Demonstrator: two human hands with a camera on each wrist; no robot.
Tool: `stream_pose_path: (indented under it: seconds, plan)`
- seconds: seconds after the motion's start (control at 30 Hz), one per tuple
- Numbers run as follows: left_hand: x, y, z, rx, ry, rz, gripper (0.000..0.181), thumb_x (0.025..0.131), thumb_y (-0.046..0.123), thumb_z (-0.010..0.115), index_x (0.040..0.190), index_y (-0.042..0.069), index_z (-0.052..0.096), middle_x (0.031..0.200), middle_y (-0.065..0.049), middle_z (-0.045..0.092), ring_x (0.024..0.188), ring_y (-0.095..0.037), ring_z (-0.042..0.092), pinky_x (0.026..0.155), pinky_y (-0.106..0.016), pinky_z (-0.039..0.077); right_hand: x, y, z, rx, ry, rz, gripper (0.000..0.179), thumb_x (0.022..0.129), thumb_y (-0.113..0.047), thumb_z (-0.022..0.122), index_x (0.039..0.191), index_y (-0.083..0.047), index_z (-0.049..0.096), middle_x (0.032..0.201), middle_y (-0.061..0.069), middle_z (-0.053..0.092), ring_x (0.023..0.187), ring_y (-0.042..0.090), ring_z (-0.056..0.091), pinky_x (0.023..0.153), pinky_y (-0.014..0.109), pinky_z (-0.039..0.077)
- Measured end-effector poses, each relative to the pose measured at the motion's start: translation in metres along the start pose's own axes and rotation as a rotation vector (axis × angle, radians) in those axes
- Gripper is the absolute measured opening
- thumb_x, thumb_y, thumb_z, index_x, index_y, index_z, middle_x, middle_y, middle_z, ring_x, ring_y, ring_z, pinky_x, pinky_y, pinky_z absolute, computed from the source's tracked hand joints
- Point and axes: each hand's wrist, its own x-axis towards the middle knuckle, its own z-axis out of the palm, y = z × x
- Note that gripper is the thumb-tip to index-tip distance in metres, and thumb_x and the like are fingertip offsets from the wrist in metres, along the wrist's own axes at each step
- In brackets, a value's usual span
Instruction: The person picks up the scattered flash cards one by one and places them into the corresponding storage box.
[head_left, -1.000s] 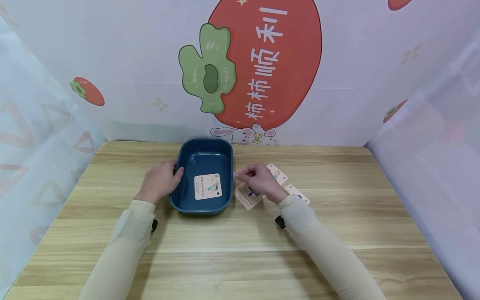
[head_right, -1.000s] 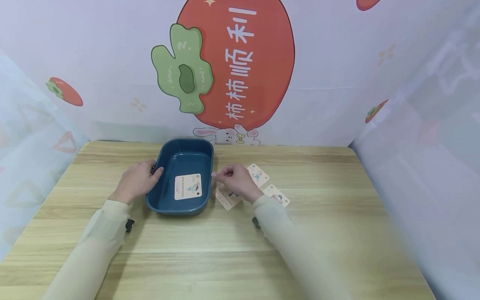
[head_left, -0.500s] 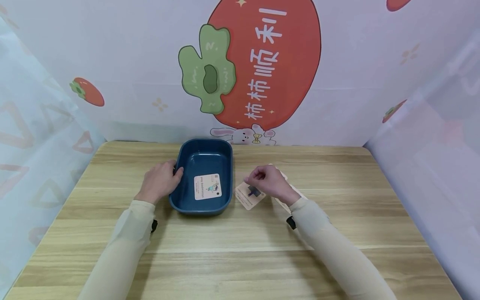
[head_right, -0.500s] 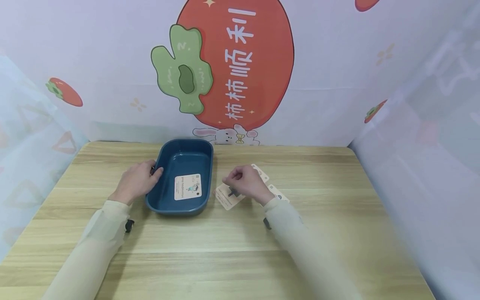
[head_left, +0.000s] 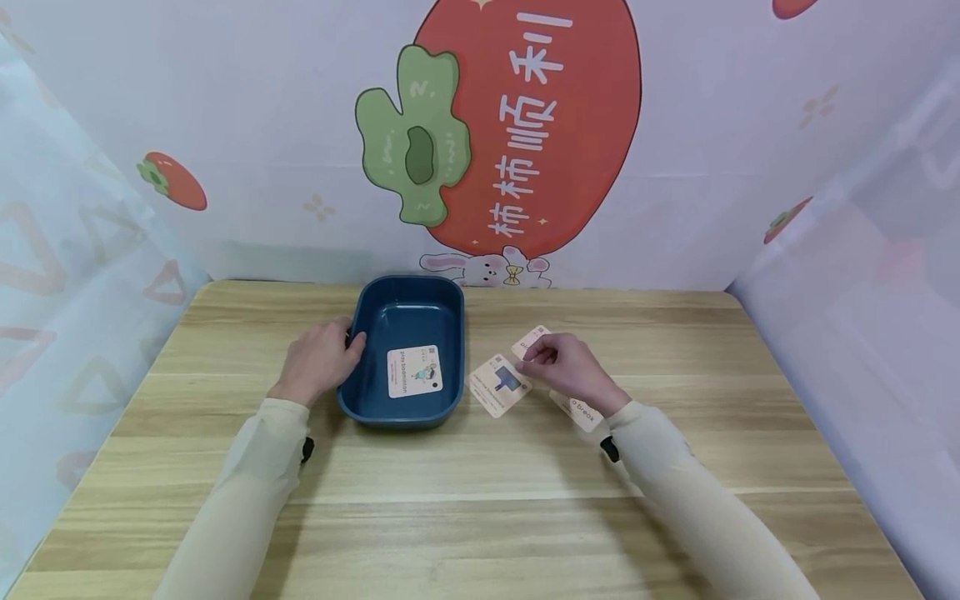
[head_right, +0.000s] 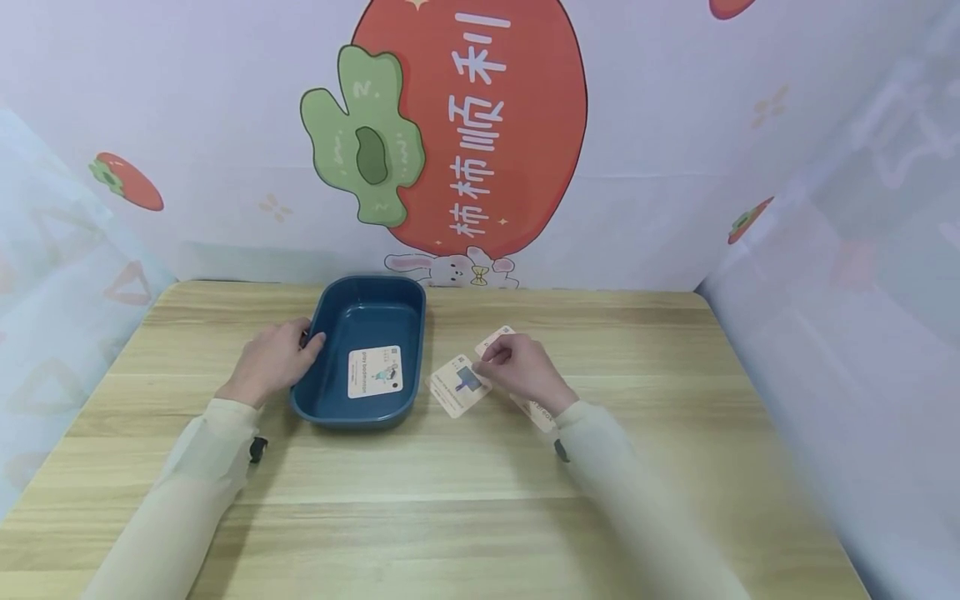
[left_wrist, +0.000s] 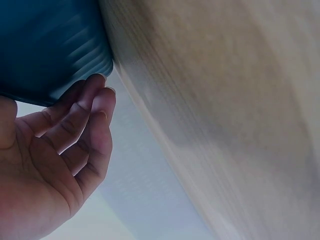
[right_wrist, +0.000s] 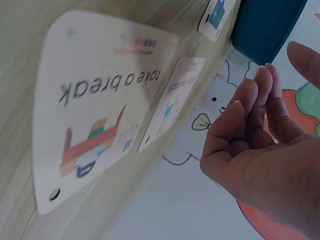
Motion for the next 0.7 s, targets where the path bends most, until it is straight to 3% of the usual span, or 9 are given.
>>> stream_pose_path:
  seconds: [0.27, 0.7]
  plan:
    - [0.000, 0.000, 0.001, -0.004, 0.006, 0.000, 0.042, 0.106, 0.027, 0.049, 0.124, -0.010, 0.059, 0.077, -0.012, 0.059, 0.063, -0.025, 0.057, 0.052, -0.035, 0.044, -0.008, 0.013, -0.012, -0.047, 0.003, 0.005, 0.021, 0.089, -0.019, 0.078, 0.097, -0.002, 0.071, 0.084, 0.006, 0.064, 0.074, 0.020, 0.056, 0.068, 0.032, 0.047]
    - [0.000, -0.001, 0.001, -0.003, 0.010, -0.002, 0.042, 0.106, 0.027, 0.049, 0.124, -0.010, 0.060, 0.080, -0.013, 0.061, 0.064, -0.025, 0.058, 0.052, -0.034, 0.045, -0.024, 0.033, -0.031, -0.158, 0.022, 0.064, 0.045, 0.084, -0.028, 0.082, 0.114, 0.002, 0.068, 0.098, 0.011, 0.063, 0.086, 0.024, 0.057, 0.073, 0.035, 0.048]
